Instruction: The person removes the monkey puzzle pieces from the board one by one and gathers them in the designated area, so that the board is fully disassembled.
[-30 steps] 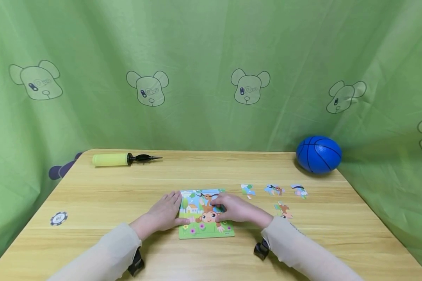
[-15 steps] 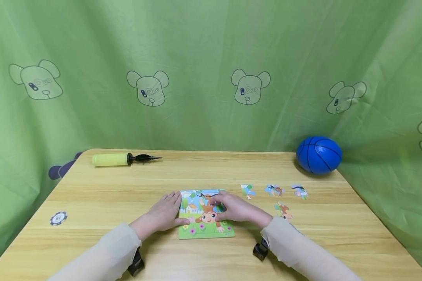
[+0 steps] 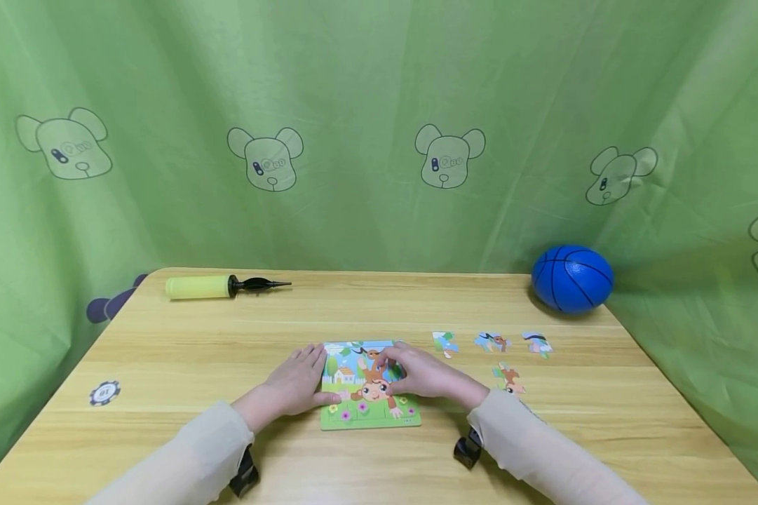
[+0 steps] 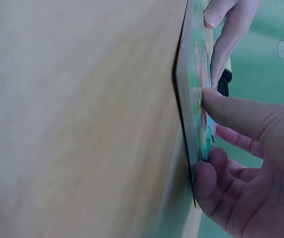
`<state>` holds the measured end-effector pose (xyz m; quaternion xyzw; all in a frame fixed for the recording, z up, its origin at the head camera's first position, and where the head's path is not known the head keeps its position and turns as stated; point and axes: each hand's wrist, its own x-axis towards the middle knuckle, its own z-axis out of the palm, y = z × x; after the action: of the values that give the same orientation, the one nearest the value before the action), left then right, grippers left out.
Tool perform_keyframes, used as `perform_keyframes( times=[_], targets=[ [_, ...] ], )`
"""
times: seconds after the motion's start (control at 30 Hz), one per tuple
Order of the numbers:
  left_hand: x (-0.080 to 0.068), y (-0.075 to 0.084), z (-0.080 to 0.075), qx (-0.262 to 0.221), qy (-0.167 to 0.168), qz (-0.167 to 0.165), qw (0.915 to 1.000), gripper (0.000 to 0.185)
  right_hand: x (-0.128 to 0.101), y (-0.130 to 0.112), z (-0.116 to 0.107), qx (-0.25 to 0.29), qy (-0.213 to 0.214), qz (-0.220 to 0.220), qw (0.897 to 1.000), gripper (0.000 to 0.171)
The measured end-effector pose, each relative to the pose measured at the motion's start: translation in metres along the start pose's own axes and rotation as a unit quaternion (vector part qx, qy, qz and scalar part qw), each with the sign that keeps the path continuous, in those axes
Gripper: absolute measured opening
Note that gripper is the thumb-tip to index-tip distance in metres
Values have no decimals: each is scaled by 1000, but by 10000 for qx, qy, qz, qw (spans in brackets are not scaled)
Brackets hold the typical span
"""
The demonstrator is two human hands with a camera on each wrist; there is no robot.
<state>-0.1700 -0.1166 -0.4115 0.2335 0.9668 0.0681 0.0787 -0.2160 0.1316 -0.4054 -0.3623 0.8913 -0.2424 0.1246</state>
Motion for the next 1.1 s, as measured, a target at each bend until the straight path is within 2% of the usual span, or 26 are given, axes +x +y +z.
perform_keyframes(
  times=[0.33,0.6,0.87,1.0,1.1],
  targets=[
    [0,0,0,-9,15,26,10000,85,-1,0,1,90,61,-5,9999,38],
    [-1,0,0,18,10,34,10000,85,-4,7,-2,637,233,33,9977,36],
    [-1,-1,0,52,-27,52,10000,86,-8,11,-3,911,290,66,9954,28],
    [-1,-1,0,47,-43,46,10000,86,-10,14,-6,1322,275,195,9907,30],
    [0,-1,1,21,-46,31,10000,86,-14,17,-11,1815,255,331,9825,31]
  ],
)
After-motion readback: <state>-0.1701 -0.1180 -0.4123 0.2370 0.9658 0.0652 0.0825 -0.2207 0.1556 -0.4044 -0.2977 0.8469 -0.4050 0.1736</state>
